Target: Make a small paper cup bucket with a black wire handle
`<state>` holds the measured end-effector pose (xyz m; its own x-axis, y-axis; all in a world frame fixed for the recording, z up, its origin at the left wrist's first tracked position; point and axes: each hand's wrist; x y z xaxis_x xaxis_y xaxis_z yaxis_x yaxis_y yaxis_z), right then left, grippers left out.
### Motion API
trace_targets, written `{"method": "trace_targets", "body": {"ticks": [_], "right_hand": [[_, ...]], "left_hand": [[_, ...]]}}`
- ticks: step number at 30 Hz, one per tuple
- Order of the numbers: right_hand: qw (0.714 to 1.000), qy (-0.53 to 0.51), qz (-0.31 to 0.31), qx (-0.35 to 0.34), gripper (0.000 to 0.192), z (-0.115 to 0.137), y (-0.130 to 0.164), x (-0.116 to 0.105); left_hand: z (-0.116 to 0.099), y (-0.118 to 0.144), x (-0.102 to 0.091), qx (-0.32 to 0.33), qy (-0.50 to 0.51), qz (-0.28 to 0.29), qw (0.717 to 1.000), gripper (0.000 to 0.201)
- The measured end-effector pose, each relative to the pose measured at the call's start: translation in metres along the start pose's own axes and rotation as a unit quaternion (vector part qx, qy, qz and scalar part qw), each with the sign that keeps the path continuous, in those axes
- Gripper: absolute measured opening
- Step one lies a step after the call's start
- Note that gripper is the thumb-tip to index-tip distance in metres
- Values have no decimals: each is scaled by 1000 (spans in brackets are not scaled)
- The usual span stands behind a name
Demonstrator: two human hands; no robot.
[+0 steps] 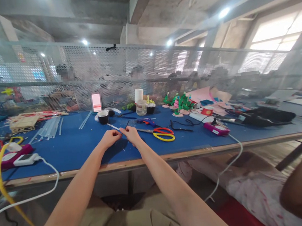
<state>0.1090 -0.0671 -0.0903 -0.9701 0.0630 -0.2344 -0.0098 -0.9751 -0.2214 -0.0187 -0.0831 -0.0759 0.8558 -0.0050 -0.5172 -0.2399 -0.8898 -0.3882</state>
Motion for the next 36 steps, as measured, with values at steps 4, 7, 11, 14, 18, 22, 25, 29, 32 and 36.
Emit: {"method": "trace_targets", "body": {"ticks": [4,7,11,14,18,22,25,29,32,36], "right_hand": [[1000,-11,14,0,31,2,2,1],[999,-24,40,2,28,3,3,2],[999,-29,41,2,26,0,2,3],[999,-27,29,2,27,-2,0,3],[1000,-25,18,3,29,-5,-2,4],[1000,-28,8,9,30,-4,-2,4],[999,-36,8,16,30,-2,-1,3],[997,-56,35,26,28,3,3,2],[996,-68,51,28,25,5,4,2],[995,-78,49,30,26,4,3,2]], "left_hand": [[0,1,-3,3,-4,-3,1000,22],[0,2,-5,4,-7,-4,1000,22],[0,1,-4,6,-3,-4,1000,20],[1,1,-3,6,3,-3,1000,19],[2,1,-2,9,3,-3,1000,18],[4,0,-2,12,-2,-5,1000,18],[4,-1,-3,11,-11,-8,1000,18],[4,0,-4,11,-27,-11,1000,18],[4,0,-4,14,-39,-12,999,17],[5,0,-3,20,-55,-15,998,16]]}}
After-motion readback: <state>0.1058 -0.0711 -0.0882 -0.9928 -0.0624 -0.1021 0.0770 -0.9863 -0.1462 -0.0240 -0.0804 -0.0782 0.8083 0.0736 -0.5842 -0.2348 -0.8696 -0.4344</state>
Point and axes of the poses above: each hand's wrist, its own y-axis away from the middle knuckle, its own x-axis out of the palm, z = x × y, and after that the axes turned 6 degrees about x, right-handed
